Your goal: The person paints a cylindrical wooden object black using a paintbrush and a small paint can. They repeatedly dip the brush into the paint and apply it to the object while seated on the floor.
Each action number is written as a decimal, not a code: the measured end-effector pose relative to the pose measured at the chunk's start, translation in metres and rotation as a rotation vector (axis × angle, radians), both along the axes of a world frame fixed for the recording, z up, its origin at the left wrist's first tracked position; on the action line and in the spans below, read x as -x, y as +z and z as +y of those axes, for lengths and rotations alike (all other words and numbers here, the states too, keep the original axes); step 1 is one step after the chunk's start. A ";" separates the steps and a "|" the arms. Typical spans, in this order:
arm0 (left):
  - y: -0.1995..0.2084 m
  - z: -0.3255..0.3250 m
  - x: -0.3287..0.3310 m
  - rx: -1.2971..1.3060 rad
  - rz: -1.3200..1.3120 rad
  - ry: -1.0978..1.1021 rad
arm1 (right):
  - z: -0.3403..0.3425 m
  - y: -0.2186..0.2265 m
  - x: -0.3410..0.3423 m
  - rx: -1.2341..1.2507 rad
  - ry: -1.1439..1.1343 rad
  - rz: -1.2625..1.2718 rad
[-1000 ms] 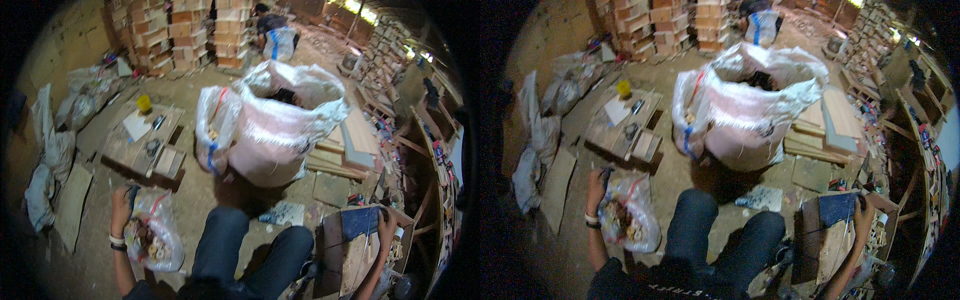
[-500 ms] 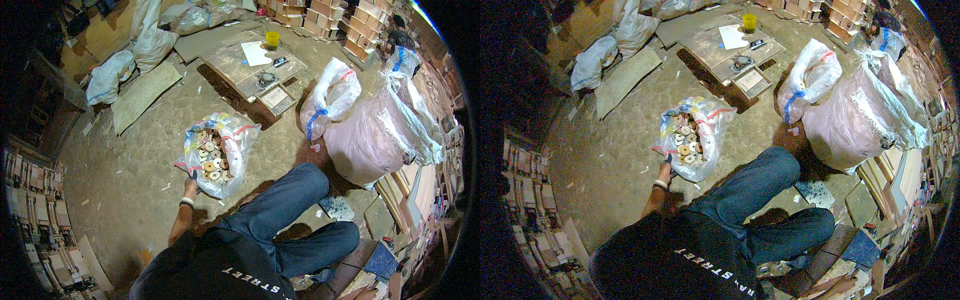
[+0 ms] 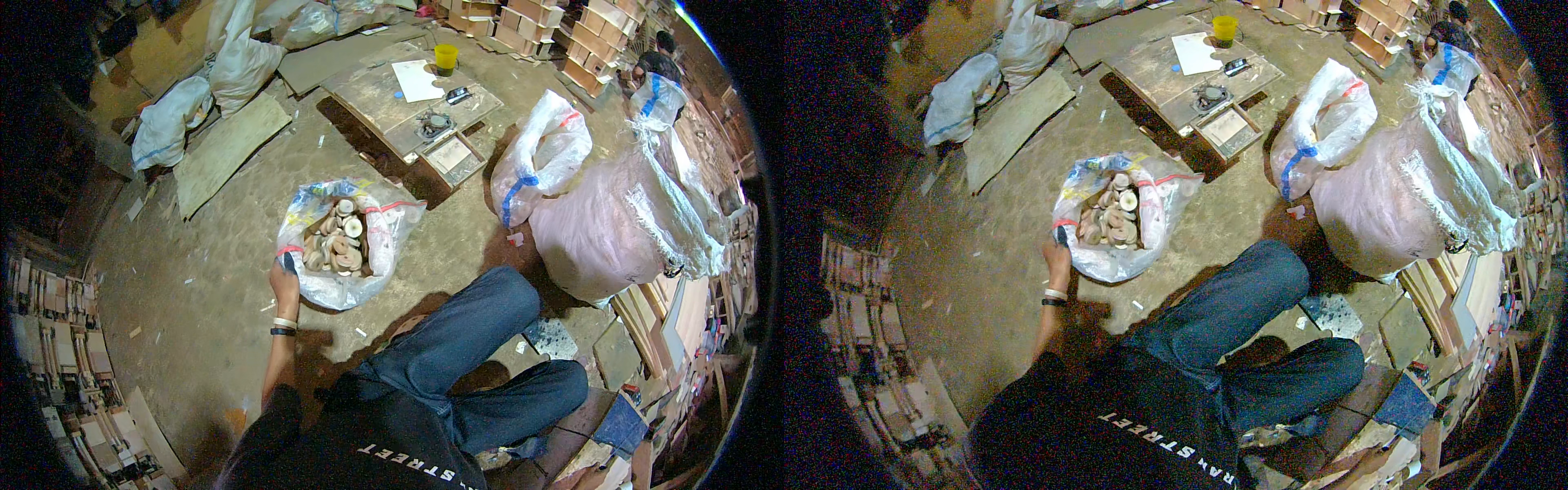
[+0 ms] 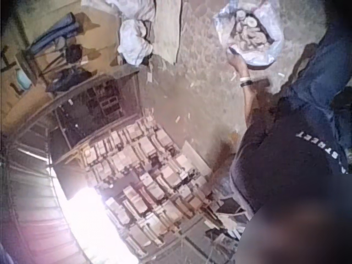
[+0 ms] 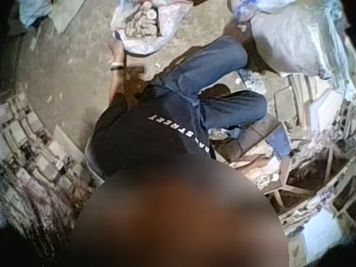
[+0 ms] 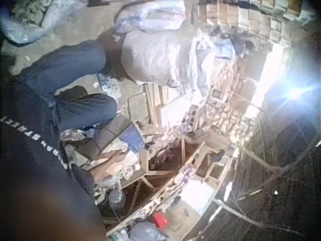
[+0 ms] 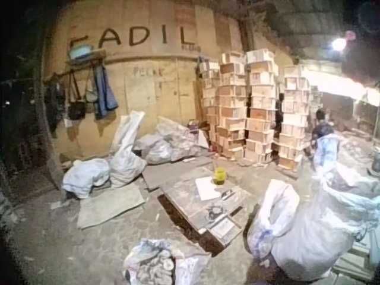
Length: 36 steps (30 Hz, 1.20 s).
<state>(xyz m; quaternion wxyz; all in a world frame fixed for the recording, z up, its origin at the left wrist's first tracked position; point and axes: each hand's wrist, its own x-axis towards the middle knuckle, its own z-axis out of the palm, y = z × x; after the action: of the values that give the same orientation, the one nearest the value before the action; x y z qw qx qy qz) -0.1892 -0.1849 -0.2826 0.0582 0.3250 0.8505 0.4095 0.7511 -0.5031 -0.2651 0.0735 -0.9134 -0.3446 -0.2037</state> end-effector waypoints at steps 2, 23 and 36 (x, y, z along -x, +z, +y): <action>-0.018 0.000 0.000 0.172 -0.034 0.065 | 0.004 0.007 0.004 0.001 0.014 -0.023; -0.111 0.085 -0.048 0.660 0.379 -0.538 | 0.137 0.289 0.221 -0.333 0.341 0.228; -0.111 0.056 -0.023 0.291 -0.013 -0.510 | 0.165 0.265 0.341 -0.217 0.245 0.862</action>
<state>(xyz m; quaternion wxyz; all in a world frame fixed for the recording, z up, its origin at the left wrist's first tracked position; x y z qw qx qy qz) -0.1661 -0.1285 -0.3938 0.2105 0.5140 0.7907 0.2575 0.4098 -0.3378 0.0000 0.3288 -0.8543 -0.3647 0.1703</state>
